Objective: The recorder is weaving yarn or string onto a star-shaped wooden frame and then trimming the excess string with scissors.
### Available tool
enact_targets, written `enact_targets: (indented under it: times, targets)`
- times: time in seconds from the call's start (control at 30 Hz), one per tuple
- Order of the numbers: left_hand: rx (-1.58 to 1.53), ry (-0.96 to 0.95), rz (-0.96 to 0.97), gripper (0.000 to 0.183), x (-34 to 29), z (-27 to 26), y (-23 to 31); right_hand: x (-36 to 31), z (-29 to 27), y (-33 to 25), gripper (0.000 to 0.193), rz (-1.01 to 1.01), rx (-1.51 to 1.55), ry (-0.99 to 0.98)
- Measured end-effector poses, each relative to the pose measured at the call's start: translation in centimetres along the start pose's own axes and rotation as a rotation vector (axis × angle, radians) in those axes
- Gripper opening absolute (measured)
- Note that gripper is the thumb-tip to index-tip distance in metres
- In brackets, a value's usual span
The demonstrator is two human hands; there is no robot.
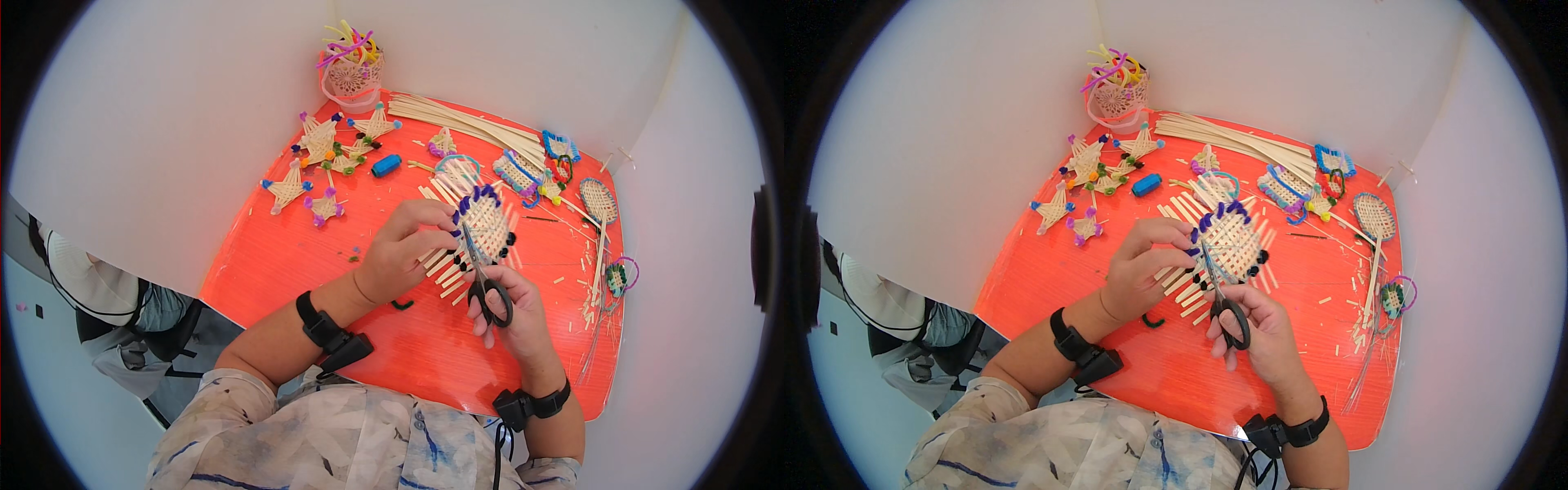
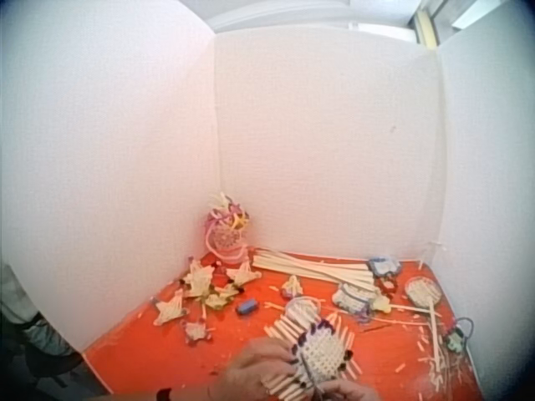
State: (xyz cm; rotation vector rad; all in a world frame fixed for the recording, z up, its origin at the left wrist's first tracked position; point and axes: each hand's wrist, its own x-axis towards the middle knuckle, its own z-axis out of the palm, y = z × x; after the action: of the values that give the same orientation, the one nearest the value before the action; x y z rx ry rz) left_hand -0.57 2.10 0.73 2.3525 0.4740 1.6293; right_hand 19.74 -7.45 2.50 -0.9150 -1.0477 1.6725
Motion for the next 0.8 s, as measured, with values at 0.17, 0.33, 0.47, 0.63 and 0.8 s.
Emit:
enact_targets:
  times: [0.17, 0.33, 0.47, 0.63, 0.8]
  targets:
    - [0.0, -0.06, 0.003, 0.021, -0.24, -0.18, -0.25, 0.18, -0.14, 0.47, 0.034, -0.021, 0.025, -0.026]
    - [0.009, -0.076, 0.049, 0.025, 0.03, -0.29, 0.06, 0.27, -0.36, 0.72, 0.039, -0.032, 0.099, -0.065]
    - [0.054, -0.114, 0.096, 0.025, 0.3, -0.46, 0.14, 0.35, -0.27, 0.74, 0.042, -0.033, 0.107, -0.065]
    - [0.035, -0.176, 0.122, 0.022, 0.36, -0.24, 0.33, 0.31, -0.29, 0.52, 0.043, -0.042, 0.133, -0.052]
    - [0.037, -0.164, 0.129, 0.022, 0.37, -0.36, 0.39, 0.33, -0.21, 0.59, 0.042, -0.047, 0.176, -0.044]
